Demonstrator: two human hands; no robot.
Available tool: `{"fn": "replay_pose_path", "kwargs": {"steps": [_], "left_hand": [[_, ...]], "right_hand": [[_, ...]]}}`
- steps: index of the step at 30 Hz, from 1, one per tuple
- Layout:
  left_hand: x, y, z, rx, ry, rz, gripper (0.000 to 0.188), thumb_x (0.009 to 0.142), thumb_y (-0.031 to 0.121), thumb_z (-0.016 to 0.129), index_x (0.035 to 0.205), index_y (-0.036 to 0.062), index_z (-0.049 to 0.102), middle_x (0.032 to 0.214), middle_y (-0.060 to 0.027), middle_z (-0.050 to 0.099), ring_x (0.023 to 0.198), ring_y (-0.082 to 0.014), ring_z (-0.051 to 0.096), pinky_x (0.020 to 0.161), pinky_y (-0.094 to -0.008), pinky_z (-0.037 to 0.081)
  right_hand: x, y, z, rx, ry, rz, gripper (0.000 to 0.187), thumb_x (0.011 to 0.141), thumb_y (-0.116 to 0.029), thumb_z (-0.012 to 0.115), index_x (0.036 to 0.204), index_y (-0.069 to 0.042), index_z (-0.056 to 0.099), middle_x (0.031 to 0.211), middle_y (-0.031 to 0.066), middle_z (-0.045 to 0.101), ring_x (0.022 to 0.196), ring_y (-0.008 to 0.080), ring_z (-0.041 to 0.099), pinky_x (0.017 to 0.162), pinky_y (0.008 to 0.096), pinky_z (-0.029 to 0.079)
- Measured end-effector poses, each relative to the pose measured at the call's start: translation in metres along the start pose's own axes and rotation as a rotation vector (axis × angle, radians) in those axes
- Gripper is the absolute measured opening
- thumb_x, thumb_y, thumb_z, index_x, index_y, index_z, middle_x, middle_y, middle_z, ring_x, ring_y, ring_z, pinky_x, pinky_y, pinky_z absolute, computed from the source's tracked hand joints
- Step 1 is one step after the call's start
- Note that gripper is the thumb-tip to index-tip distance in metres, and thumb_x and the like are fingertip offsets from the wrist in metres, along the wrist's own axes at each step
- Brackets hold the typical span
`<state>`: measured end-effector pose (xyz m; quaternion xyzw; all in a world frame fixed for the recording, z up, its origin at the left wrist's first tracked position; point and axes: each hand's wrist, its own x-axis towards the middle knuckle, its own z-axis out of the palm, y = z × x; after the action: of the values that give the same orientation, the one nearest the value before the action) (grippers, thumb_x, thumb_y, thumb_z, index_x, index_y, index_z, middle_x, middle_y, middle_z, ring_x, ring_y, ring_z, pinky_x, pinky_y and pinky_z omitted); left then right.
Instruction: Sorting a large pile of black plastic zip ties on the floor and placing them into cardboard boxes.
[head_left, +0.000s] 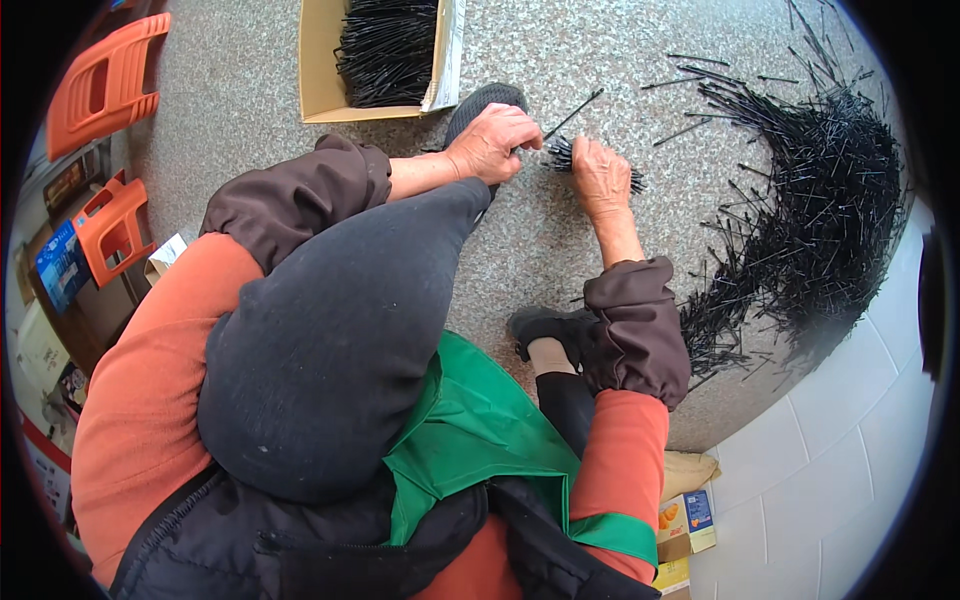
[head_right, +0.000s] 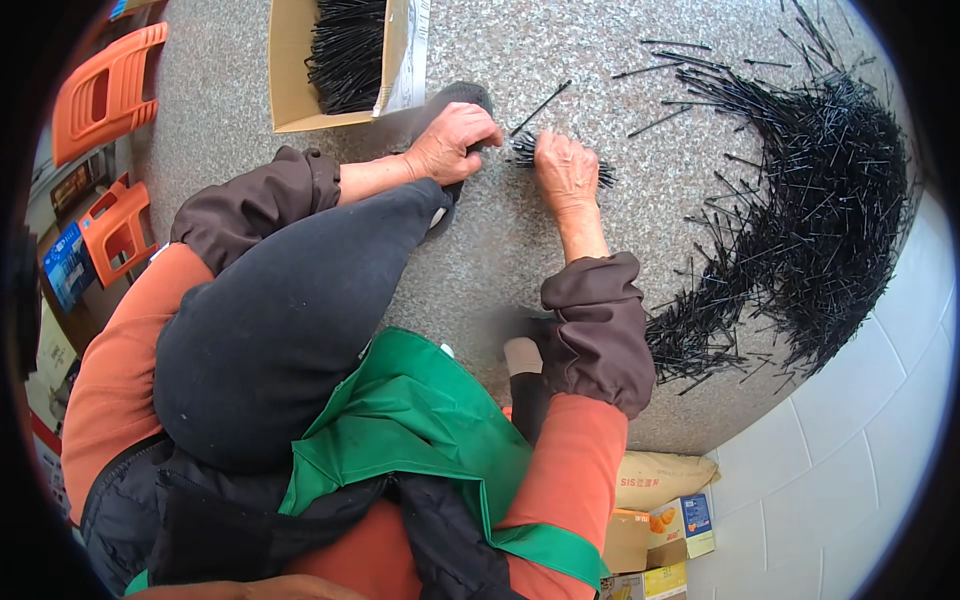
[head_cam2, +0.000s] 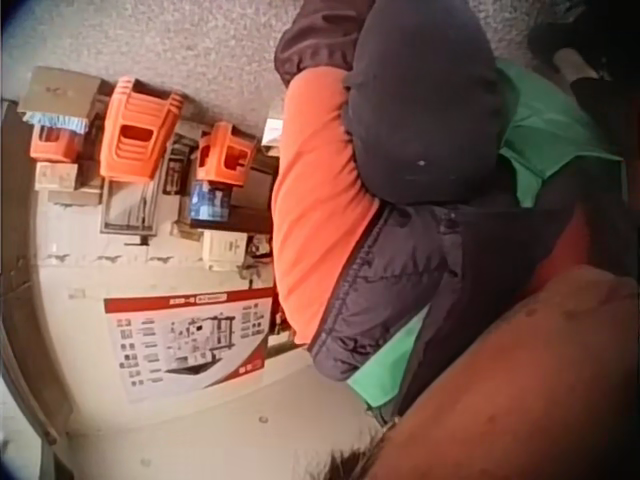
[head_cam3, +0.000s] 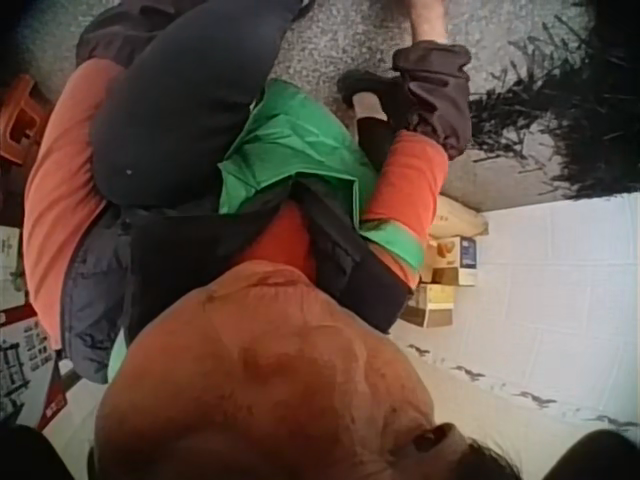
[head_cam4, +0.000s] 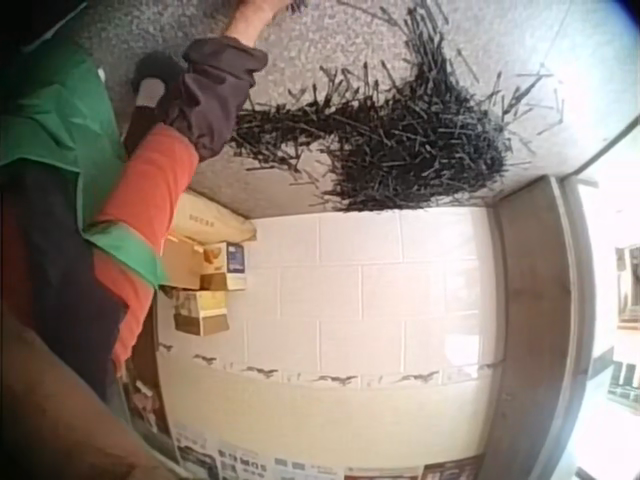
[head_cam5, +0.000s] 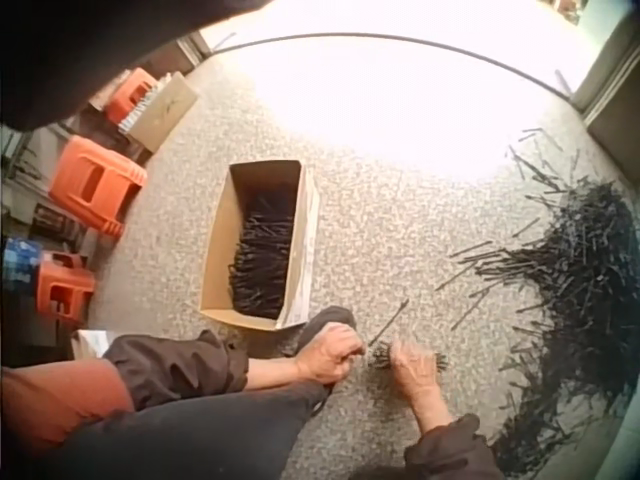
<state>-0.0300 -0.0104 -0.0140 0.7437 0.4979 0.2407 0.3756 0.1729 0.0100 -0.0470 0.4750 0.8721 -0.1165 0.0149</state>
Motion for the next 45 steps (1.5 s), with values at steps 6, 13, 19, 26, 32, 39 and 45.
{"fn": "replay_pose_path", "kwargs": {"steps": [6,13,19,26,32,39,45], "left_hand": [[-0.001,0.0,-0.003,0.005,0.0,0.001,0.029,0.054,-0.003,0.051,0.081,0.0087,0.054,0.076,-0.003,0.053,0.082,-0.0222,0.054,0.085,-0.0342,0.037],[0.003,0.004,-0.002,0.013,-0.027,0.014,0.029,0.054,-0.003,0.051,0.081,0.0081,0.054,0.076,-0.0044,0.052,0.083,-0.0231,0.053,0.085,-0.0341,0.037],[0.001,0.001,-0.003,0.007,-0.031,0.02,0.029,0.054,-0.003,0.05,0.081,0.0078,0.053,0.075,-0.0047,0.051,0.082,-0.024,0.052,0.084,-0.0337,0.037],[0.003,0.004,-0.003,0.033,-0.045,-0.026,0.027,0.057,-0.002,0.052,0.081,0.0101,0.056,0.076,-0.0013,0.055,0.081,-0.0201,0.055,0.081,-0.0335,0.039],[0.033,0.019,-0.015,-0.395,-0.201,-0.43,0.037,0.067,0.008,0.065,0.102,0.0055,0.054,0.093,-0.0035,0.059,0.093,-0.0139,0.054,0.083,-0.0299,0.044],[0.045,0.037,-0.028,-1.523,-0.51,-0.651,0.045,0.073,0.019,0.071,0.108,0.0012,0.048,0.097,-0.0131,0.055,0.08,-0.0201,0.061,0.062,-0.0323,0.054],[0.032,0.044,-0.053,-1.465,-0.853,-0.885,0.022,0.082,0.012,0.058,0.1,0.0006,0.055,0.054,-0.0021,0.05,0.038,-0.0109,0.047,0.033,-0.0221,0.038]], "right_hand": [[0.028,-0.006,-0.033,0.417,-0.007,0.676,0.028,0.07,-0.028,0.067,0.08,-0.003,0.06,0.076,0.0198,0.063,0.073,0.0367,0.062,0.065,0.0459,0.048],[0.065,-0.021,-0.019,0.383,-0.114,0.761,0.035,0.07,-0.037,0.062,0.084,-0.006,0.066,0.08,0.0205,0.064,0.077,0.0355,0.062,0.071,0.0428,0.048],[0.025,0.031,-0.019,0.679,0.253,0.985,0.026,0.063,-0.028,0.06,0.071,-0.004,0.062,0.067,0.0163,0.063,0.063,0.0336,0.061,0.061,0.0403,0.047],[0.025,0.1,-0.019,0.439,0.397,1.062,0.029,0.063,-0.027,0.062,0.076,-0.002,0.062,0.072,0.018,0.064,0.071,0.0367,0.061,0.066,0.0453,0.046],[0.034,0.106,-0.013,0.621,0.121,1.034,0.025,0.066,-0.018,0.063,0.072,0.007,0.062,0.071,0.0198,0.063,0.07,0.0316,0.063,0.063,0.0414,0.049],[0.039,-0.051,-0.079,2.01,0.204,0.694,0.011,0.075,-0.009,0.058,0.073,0.001,0.061,0.065,0.003,0.057,0.055,0.0115,0.053,0.049,0.0245,0.041],[0.011,-0.034,-0.089,1.68,-0.036,0.607,0.03,0.083,-0.023,0.059,0.103,-0.001,0.058,0.095,0.0059,0.059,0.083,0.0131,0.056,0.065,0.0255,0.043]]}}
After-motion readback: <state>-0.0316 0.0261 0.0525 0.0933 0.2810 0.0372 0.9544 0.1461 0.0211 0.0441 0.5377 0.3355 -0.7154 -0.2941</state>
